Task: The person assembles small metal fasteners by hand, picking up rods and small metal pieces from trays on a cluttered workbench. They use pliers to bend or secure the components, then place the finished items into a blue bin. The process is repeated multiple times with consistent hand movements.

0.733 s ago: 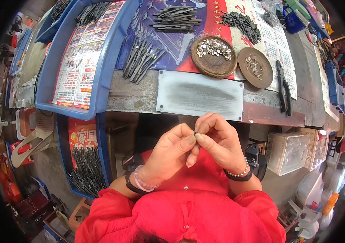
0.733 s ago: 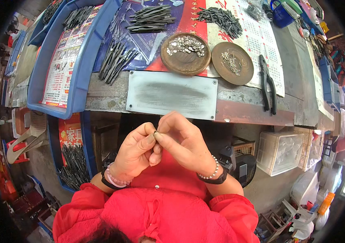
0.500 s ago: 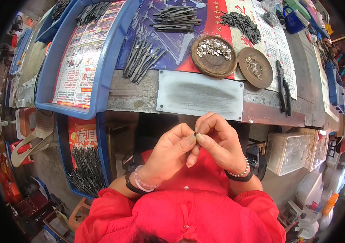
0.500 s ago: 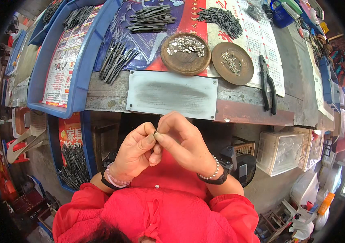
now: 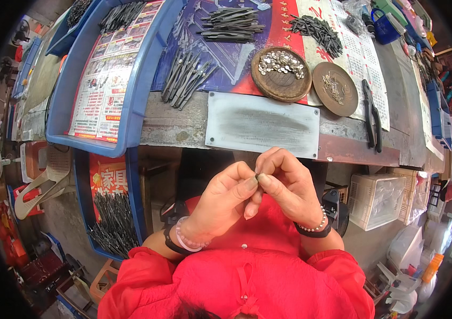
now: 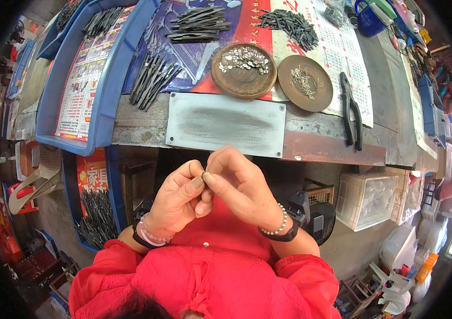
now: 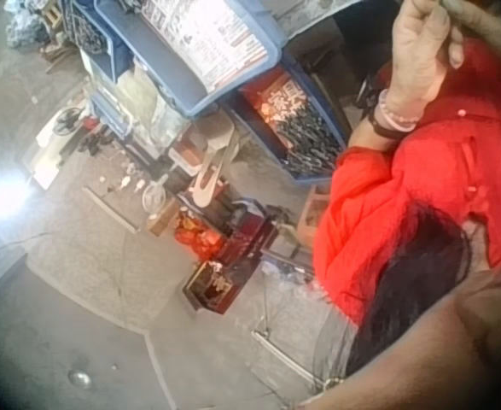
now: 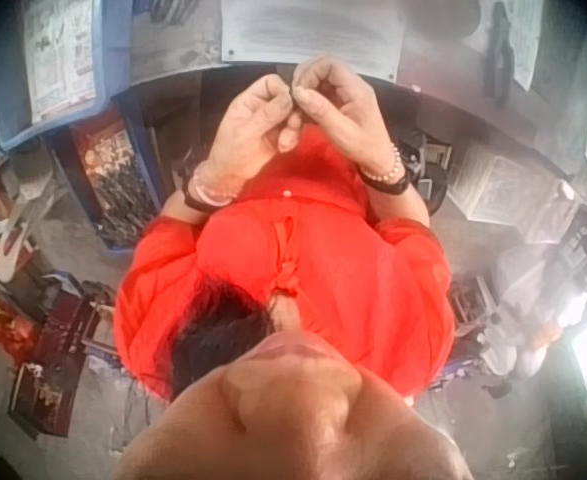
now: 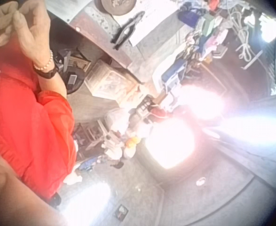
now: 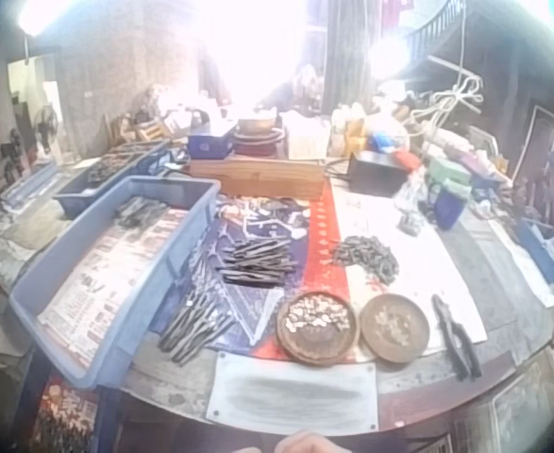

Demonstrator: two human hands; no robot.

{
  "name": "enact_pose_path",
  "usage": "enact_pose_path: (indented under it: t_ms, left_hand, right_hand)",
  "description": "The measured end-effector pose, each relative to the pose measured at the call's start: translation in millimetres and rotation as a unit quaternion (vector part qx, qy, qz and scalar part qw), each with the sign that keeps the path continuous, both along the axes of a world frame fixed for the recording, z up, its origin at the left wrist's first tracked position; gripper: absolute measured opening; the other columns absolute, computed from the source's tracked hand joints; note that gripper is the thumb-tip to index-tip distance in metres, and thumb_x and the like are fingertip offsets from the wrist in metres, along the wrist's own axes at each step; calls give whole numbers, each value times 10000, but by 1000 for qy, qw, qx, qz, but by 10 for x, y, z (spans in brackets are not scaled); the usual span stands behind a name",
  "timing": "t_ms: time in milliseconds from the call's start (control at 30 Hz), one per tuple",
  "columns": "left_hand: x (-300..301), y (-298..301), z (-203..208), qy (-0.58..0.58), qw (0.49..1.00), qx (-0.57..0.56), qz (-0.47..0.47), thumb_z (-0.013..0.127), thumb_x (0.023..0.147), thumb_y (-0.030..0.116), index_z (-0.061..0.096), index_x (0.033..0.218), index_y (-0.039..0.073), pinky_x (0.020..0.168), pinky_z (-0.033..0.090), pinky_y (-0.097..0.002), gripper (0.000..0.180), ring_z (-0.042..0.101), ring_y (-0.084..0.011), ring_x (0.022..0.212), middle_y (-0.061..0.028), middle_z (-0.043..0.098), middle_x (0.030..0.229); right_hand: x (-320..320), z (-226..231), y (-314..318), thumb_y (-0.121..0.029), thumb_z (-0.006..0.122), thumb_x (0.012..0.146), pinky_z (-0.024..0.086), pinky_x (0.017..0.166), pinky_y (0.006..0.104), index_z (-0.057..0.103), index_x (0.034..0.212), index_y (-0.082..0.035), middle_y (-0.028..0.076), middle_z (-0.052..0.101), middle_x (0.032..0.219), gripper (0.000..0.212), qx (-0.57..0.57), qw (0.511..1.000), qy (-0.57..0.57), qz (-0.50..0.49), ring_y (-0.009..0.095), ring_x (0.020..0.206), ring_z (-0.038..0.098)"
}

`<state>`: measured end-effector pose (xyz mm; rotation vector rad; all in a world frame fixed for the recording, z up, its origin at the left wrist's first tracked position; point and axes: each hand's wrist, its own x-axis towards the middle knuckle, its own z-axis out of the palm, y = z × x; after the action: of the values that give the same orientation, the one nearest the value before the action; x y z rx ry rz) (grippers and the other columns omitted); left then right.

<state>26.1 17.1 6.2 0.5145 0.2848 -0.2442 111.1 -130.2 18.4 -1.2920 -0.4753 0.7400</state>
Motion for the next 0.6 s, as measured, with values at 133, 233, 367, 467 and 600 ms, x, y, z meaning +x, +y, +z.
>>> enact_pose_path:
  t_ms: [133,233,367,467,600]
  left_hand:
    - [1,-2,-5,5,1000,4,2,557,979,207,480,937,92,526,407,-235,145,512,-105,580,-36,563,762]
    - [4,-5,-14,4,1000,5,3,559,978,208,480,933,92,526,407,-236,147,512,-105,580,-37,563,763]
    - [5,-3,-23,11,1000,5,1,562,976,206,483,932,92,529,408,-236,145,512,-105,581,-38,563,766]
    - [0,-2,-25,8,1000,7,2,564,975,206,486,936,91,529,407,-236,144,512,-106,581,-38,564,765]
    - [-6,-5,-25,1,1000,5,4,566,974,207,487,942,91,527,403,-236,144,509,-107,579,-38,566,767]
  right_hand:
    - [4,-33,7,-86,584,939,442,788,246,487,915,-9,97,506,990,126,-4,999,-33,-3,109,853,493]
    - [4,-60,12,-76,581,938,444,787,244,489,916,-8,97,507,991,117,-15,997,-75,-8,108,846,498]
    - [1,-64,-8,-62,583,935,446,792,249,492,918,-7,100,511,996,108,-31,997,-66,-6,112,855,504]
    - [15,-63,-20,-60,587,933,449,793,250,493,918,-3,104,515,1004,111,-25,998,-56,3,112,855,507]
    - [27,-74,-17,-65,586,936,452,787,246,492,919,2,108,517,1010,117,-17,997,-69,5,107,852,509]
